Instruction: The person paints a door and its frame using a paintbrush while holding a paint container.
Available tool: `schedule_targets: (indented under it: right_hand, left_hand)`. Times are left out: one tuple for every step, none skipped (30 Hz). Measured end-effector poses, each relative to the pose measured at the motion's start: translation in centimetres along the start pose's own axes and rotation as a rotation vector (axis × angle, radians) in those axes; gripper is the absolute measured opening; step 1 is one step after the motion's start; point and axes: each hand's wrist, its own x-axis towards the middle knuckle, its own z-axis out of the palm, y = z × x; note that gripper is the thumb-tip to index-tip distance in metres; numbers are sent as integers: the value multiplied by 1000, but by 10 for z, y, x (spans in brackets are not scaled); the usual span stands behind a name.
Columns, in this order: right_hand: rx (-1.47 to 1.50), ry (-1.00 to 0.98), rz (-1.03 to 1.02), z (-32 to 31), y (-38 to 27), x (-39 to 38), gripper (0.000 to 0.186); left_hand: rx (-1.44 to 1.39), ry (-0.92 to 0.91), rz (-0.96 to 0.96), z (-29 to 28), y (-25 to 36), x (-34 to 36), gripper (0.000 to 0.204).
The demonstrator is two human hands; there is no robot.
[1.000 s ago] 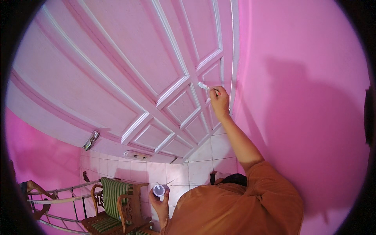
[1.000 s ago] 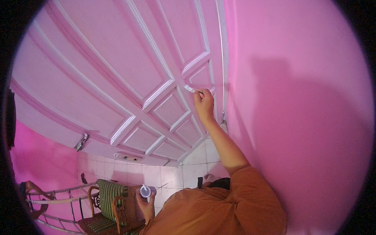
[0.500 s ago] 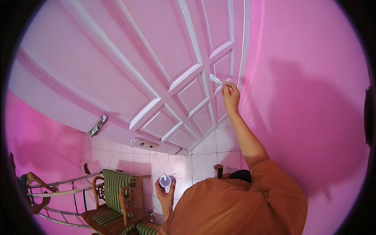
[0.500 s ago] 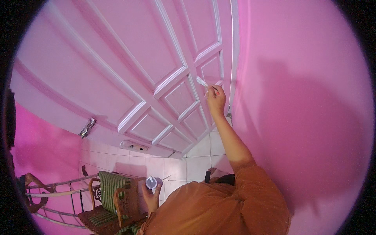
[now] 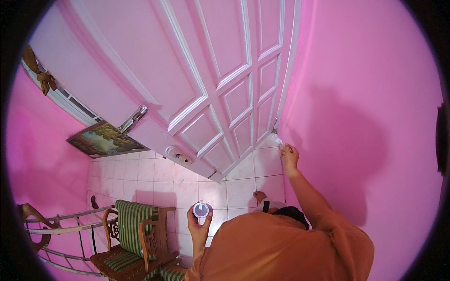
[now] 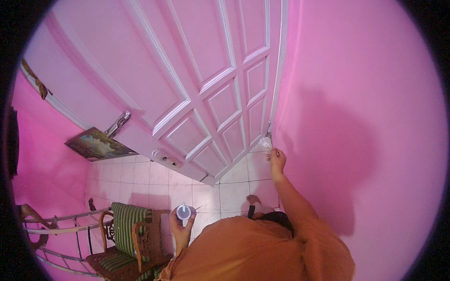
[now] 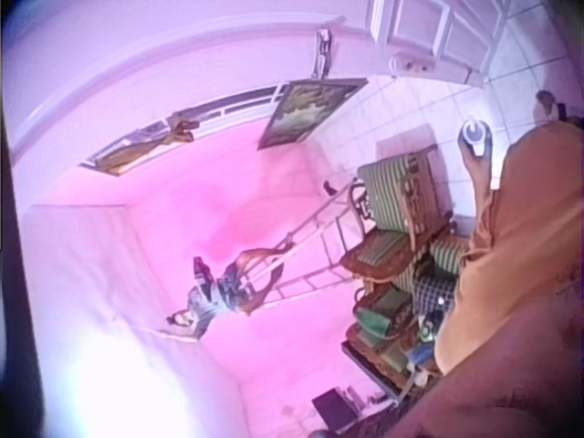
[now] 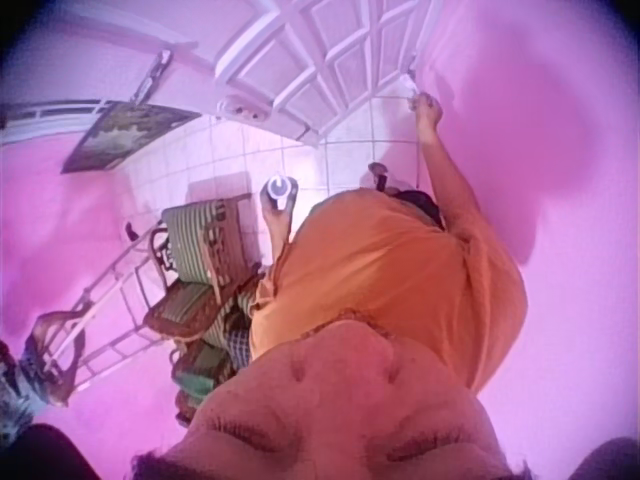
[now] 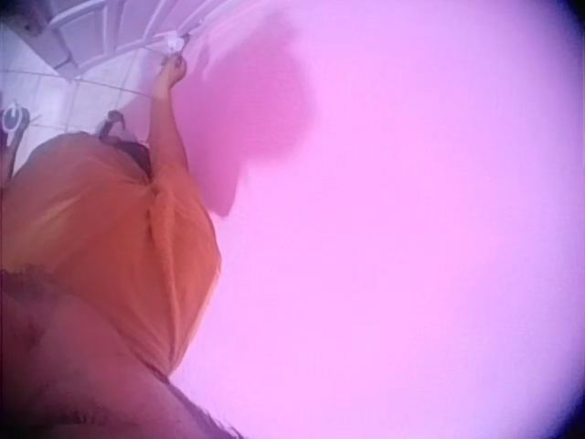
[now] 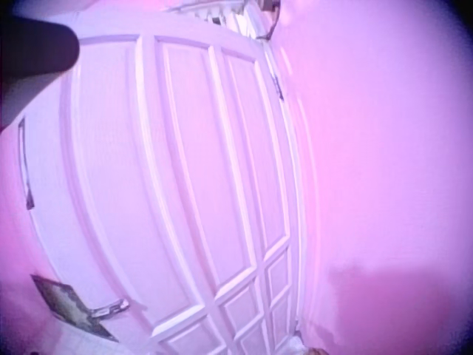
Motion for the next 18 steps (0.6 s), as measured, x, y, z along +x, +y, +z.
schedule_targets:
  right_hand:
    - [0,1,-9,-5,3,-10,31]
    - [-29,-7,7,-7,3,-24,31]
    - [-58,-15,23,-8,3,-35,31]
    - [-59,-15,17,-9,2,-46,31]
    - [-73,-21,23,-10,0,-56,30]
    - [-87,-27,30,-10,-2,-65,30]
    - [-90,-26,24,-10,-4,-74,30]
    - [-97,-44,22,-12,-6,-82,30]
    - [-104,-63,20,-13,-8,-89,30]
    - [-108,-59,14,-14,-8,-97,30]
    - [-127,-59,34,-15,-9,-106,30]
    - [-146,-59,54,-15,-10,-114,30]
    - [-152,-57,51,-15,-11,-121,30]
    - [-152,-65,54,-16,-12,-130,30]
    - [-151,-73,58,-17,-13,-137,30]
    - [-158,-72,57,-18,-14,-144,30]
    - [-165,-71,66,-17,-15,-150,32]
    - [-171,-70,76,-16,-17,-156,34]
  left_hand:
    - [2,-10,11,-4,-1,-2,61]
    - [4,-18,21,-8,-3,-5,61]
    - [-2,-19,23,-13,-8,-7,61]
    - [-24,-28,29,-17,-15,-9,61]
    - [-47,-38,35,-21,-20,-11,61]
    - [-53,-39,36,-25,-26,-13,61]
    - [-69,-42,42,-28,-32,-16,61]
    - [-85,-48,48,-31,-35,-19,62]
    - [-92,-52,48,-33,-39,-22,62]
    - [-93,-51,32,-36,-42,-27,62]
    - [-95,-50,15,-38,-46,-32,63]
    - [-102,-52,12,-41,-52,-35,63]
    - [-107,-55,28,-43,-59,-38,63]
    - [-111,-57,41,-45,-60,-43,64]
    - [-117,-57,35,-46,-62,-47,64]
    - [-105,-62,37,-47,-64,-50,64]
    - [-92,-63,40,-49,-63,-52,65]
    - [-94,-58,36,-50,-66,-55,65]
